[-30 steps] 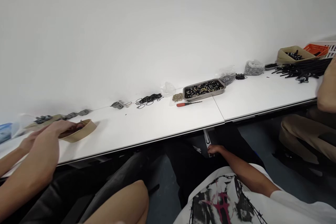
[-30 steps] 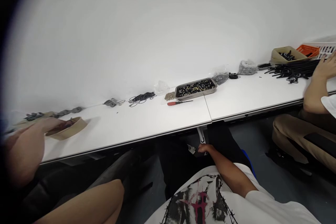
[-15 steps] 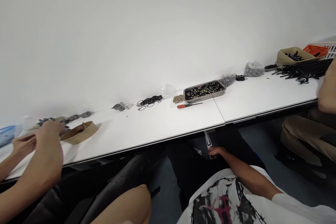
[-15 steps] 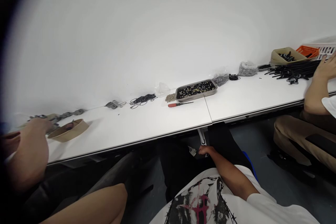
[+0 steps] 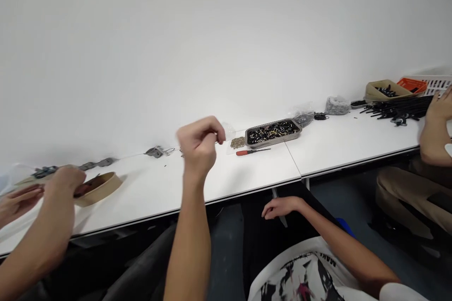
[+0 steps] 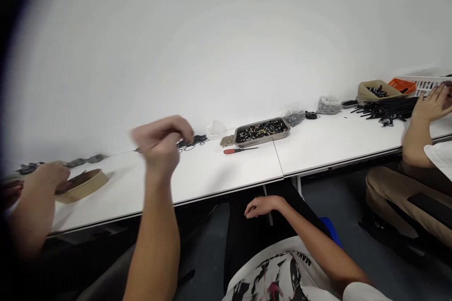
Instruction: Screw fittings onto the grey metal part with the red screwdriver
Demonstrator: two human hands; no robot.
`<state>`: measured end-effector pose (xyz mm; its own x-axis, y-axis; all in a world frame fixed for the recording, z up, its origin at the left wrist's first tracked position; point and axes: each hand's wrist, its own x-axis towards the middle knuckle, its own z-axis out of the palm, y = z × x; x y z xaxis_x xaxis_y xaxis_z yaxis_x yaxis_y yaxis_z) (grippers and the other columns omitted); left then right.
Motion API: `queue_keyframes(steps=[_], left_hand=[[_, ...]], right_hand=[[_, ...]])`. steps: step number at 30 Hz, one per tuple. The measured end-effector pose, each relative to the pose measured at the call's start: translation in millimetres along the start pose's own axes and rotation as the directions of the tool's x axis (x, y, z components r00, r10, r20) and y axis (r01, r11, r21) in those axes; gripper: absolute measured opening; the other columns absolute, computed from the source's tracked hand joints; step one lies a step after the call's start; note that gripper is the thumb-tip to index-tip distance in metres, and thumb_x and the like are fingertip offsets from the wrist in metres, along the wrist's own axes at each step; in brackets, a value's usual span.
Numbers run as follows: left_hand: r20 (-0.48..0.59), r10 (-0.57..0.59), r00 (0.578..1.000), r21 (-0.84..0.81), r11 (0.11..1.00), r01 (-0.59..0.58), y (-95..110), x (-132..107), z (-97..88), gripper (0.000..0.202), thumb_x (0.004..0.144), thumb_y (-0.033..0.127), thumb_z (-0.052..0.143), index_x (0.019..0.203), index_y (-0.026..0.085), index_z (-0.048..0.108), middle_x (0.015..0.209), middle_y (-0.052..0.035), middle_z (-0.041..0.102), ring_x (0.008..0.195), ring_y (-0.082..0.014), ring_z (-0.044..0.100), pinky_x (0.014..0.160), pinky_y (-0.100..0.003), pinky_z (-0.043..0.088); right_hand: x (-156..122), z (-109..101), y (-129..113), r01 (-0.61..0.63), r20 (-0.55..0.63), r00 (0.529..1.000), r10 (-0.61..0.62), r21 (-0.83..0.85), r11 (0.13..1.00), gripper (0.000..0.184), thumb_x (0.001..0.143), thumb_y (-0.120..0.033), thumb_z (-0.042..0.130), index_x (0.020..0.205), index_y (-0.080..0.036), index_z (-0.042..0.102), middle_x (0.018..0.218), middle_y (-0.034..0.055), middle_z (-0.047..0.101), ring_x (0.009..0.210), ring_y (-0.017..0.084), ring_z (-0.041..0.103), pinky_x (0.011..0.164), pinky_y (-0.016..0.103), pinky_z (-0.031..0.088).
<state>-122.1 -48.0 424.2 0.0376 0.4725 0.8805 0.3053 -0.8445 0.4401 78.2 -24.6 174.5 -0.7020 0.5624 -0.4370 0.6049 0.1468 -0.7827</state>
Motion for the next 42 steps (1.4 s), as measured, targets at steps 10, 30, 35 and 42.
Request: queue_keyframes(steps=[10,30,35,42], left_hand=[[0.199,-0.844,0.499,-0.289,0.436,0.852,-175.3,-56.3,75.3,0.024,0.046,0.006,0.043,0.041,0.023,0.028,0.035,0.0061,0.021,0.032,-0.0060,0.019,0.039,-0.022,0.017],[0.080,-0.869,0.489,-0.458,0.403,0.792,-215.0,-79.8,78.3,0.021,0.040,0.006,0.044,0.051,0.022,0.035,0.040,0.0053,0.032,0.035,-0.0037,0.022,0.040,-0.021,0.018],[0.079,-0.878,0.473,-0.478,0.383,0.790,-219.8,-79.0,80.7,0.024,0.040,0.004,0.044,0.054,0.022,0.035,0.042,0.0050,0.035,0.035,-0.0040,0.023,0.040,-0.021,0.019],[0.065,-0.876,0.478,-0.493,0.388,0.779,-225.2,-78.8,83.1,0.023,0.042,0.005,0.044,0.055,0.022,0.037,0.041,0.0049,0.035,0.033,-0.0049,0.025,0.039,-0.021,0.020]], right_hand=[[-43.6,-181.8,-47.3,0.170,-0.729,0.641,-0.238,-0.168,0.971,0.034,0.105,-0.028,0.047,0.132,-0.016,0.064,0.124,0.0109,0.071,0.110,0.016,0.069,0.097,0.028,0.053],[15.4,-207.7,10.4,-0.268,-0.955,0.272,-0.121,-0.196,0.943,0.035,0.100,-0.020,0.038,0.094,-0.014,0.072,0.111,0.0136,0.068,0.107,0.023,0.059,0.102,0.034,0.040],[12.2,-216.8,10.1,-0.195,-0.955,0.284,-0.088,-0.148,0.970,0.031,0.096,-0.018,0.047,0.104,-0.015,0.076,0.116,0.0100,0.074,0.108,0.019,0.065,0.098,0.027,0.045],[15.0,-238.6,5.6,-0.176,-0.955,0.296,0.039,-0.014,0.984,0.028,0.083,-0.014,0.063,0.104,-0.017,0.081,0.107,0.0086,0.078,0.105,0.020,0.071,0.094,0.025,0.051]])
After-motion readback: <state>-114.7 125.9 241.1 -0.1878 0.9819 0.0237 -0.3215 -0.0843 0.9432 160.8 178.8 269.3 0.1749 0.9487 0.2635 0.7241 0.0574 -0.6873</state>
